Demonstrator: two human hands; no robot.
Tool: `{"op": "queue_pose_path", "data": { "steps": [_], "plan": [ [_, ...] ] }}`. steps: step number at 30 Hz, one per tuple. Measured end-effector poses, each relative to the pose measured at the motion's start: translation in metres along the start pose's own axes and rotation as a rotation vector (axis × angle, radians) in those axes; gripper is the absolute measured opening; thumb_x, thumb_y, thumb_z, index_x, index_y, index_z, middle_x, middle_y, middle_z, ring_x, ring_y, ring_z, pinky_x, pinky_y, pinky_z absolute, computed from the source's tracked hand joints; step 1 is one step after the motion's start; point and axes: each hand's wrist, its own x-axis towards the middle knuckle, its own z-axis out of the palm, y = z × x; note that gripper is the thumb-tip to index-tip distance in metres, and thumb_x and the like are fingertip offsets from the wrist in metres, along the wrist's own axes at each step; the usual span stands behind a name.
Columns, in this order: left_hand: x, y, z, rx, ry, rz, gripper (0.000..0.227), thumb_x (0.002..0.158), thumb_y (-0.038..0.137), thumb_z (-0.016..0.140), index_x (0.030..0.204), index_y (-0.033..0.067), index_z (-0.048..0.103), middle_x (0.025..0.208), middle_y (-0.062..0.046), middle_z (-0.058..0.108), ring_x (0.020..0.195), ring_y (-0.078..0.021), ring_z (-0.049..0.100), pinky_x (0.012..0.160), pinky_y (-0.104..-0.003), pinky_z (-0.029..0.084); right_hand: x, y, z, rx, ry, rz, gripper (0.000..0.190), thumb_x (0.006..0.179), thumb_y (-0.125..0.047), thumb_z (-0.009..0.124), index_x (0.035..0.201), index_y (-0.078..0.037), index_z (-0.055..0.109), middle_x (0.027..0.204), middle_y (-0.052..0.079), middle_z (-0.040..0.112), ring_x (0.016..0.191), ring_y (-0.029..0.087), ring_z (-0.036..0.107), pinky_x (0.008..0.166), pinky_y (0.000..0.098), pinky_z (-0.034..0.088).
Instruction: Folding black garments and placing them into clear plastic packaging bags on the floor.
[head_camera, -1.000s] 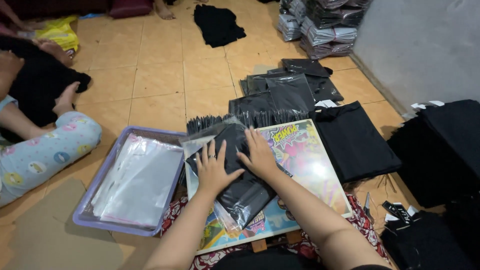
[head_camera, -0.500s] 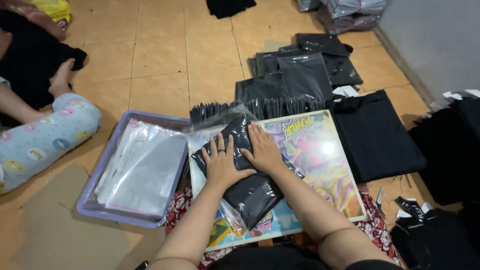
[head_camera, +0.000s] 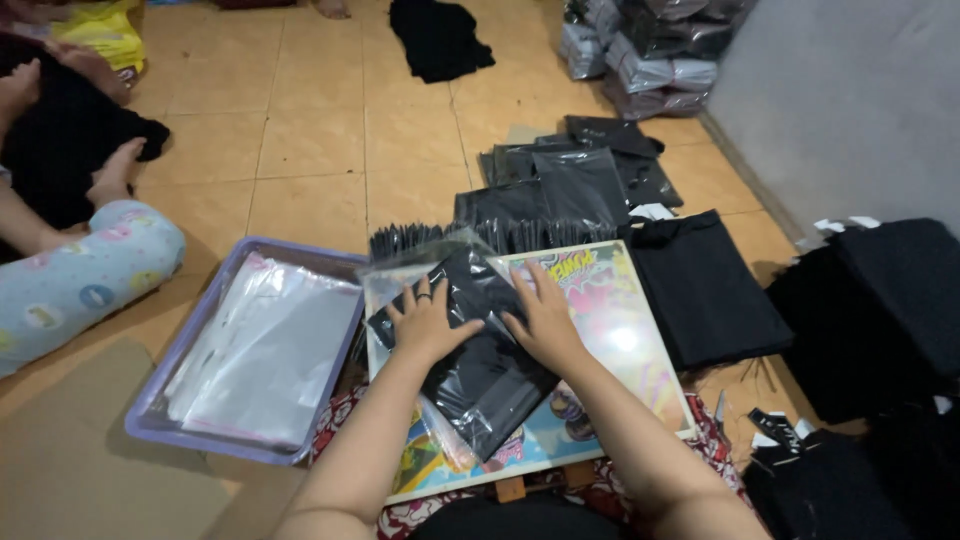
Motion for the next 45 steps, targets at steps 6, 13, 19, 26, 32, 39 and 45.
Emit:
{"op": "queue_pose_path", "data": {
  "steps": [6,13,19,26,32,39,45],
  "plan": [
    [-0.013,0.018,0.001,-0.029,0.105,0.124,0.068,0.101,0.056,0.048,0.162,0.0316,0.029,0.172,-0.015,0.012,0.154,-0.0504,0.009,0.113,-0.079,0.012,-0.067,0.040,-0.004,0.130,-0.130,-0.445,0.037,0.102,-0.009,0.043,0.130,-0.012,0.066,0.139,0.014,0.064,0.130,0.037,0.058,0.105,0.0482,0.047],
    [0.020,-0.003,0.019,0.112,0.137,0.199,0.074,0.091,0.076,0.044,0.159,0.0478,0.030,0.174,-0.001,0.012,0.156,-0.0454,0.008,0.115,-0.079,0.009,-0.065,0.036,0.011,-0.175,-0.071,-0.542,0.024,0.103,-0.024,0.051,0.122,-0.018,0.065,0.107,0.002,0.063,0.096,0.024,0.062,0.080,0.0382,0.051],
    [0.037,-0.007,0.016,0.176,0.137,0.232,0.074,0.090,0.078,0.043,0.158,0.0510,0.029,0.174,0.002,0.012,0.157,-0.0438,0.007,0.117,-0.077,0.010,-0.043,0.025,0.027,-0.212,0.004,-0.587,0.018,0.102,-0.032,0.055,0.110,-0.017,0.061,0.103,0.002,0.061,0.092,0.023,0.062,0.075,0.0367,0.050],
    [0.040,-0.007,0.014,0.194,0.138,0.255,0.074,0.091,0.080,0.039,0.158,0.0512,0.028,0.174,0.003,0.013,0.158,-0.0422,0.007,0.117,-0.077,0.010,-0.032,0.028,0.041,-0.314,0.149,-0.648,0.023,0.098,-0.036,0.061,0.085,-0.018,0.053,0.084,-0.001,0.047,0.082,0.023,0.053,0.075,0.0379,0.041],
    [0.046,-0.010,0.012,0.202,0.141,0.281,0.074,0.089,0.080,0.040,0.157,0.0501,0.032,0.174,0.003,0.014,0.158,-0.0422,0.008,0.117,-0.078,0.011,-0.050,0.021,0.026,-0.261,0.228,-0.722,0.024,0.104,-0.028,0.054,0.082,-0.019,0.052,0.081,-0.001,0.050,0.083,0.021,0.055,0.085,0.0402,0.039],
    [0.072,-0.022,0.017,0.202,0.191,0.293,0.075,0.088,0.081,0.040,0.156,0.0493,0.035,0.173,0.002,0.019,0.157,-0.0429,0.012,0.116,-0.079,0.012,-0.120,0.021,0.006,-0.200,0.244,-0.859,0.026,0.109,-0.025,0.046,0.086,-0.019,0.057,0.084,0.001,0.053,0.084,0.023,0.057,0.089,0.0474,0.043],
    [0.078,-0.038,0.011,0.191,0.170,0.499,0.070,0.097,0.070,0.035,0.161,0.0456,0.018,0.173,-0.007,0.006,0.154,-0.0512,0.005,0.110,-0.082,0.010,-0.157,0.028,-0.038,-0.124,0.165,-1.065,0.022,0.099,-0.010,0.073,0.117,-0.012,0.062,0.112,0.008,0.061,0.094,0.021,0.056,0.077,0.0397,0.054]
  ]
}}
